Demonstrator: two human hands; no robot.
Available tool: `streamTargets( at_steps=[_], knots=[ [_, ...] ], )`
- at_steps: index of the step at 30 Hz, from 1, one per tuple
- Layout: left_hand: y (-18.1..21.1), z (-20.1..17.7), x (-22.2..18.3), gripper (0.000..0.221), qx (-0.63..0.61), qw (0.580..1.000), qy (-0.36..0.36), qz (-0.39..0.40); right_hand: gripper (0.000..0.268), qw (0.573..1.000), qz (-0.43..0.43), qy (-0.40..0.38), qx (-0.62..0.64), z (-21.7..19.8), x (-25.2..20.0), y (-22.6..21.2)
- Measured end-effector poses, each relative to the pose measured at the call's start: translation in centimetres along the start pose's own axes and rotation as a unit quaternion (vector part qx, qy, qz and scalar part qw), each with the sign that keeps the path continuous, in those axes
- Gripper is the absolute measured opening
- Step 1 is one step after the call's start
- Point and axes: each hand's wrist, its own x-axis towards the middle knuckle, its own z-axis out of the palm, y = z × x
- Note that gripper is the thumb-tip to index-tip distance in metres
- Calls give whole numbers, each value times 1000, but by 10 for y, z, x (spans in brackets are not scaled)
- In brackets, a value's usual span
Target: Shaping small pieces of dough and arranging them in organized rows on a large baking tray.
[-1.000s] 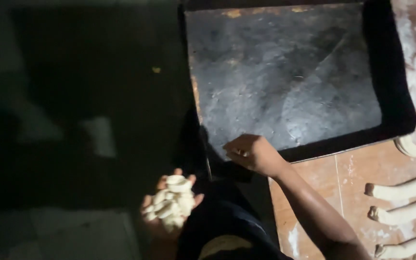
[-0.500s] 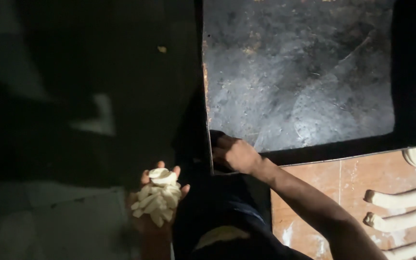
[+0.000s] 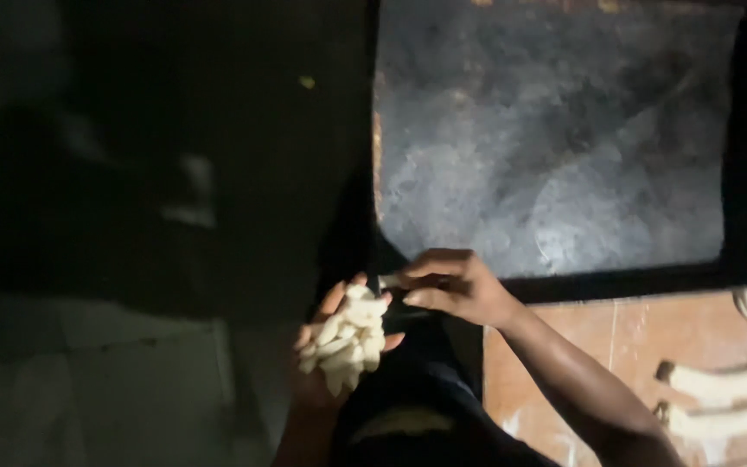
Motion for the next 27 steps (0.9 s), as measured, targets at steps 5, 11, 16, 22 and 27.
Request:
streamTargets(
  at_steps=[5,11,16,22,27],
  knots=[
    [-8,8,13,79,103,991,45,-67,30,990,120,-27,63,16,13,-18],
    [-16,26,8,80,172,979,107,-40,29,960,154,-30,234,30,2,-2],
    [-17,6,5,76,130,984,114,-52,24,973,100,55,203,39,-6,-5],
    [-25,-11,-26,75,133,986,94,-47,17,950,101,78,287,45,-8,-3],
    [-28,-30,-48,75,134,986,83,-43,16,921,62,145,357,37,-10,16]
  ],
)
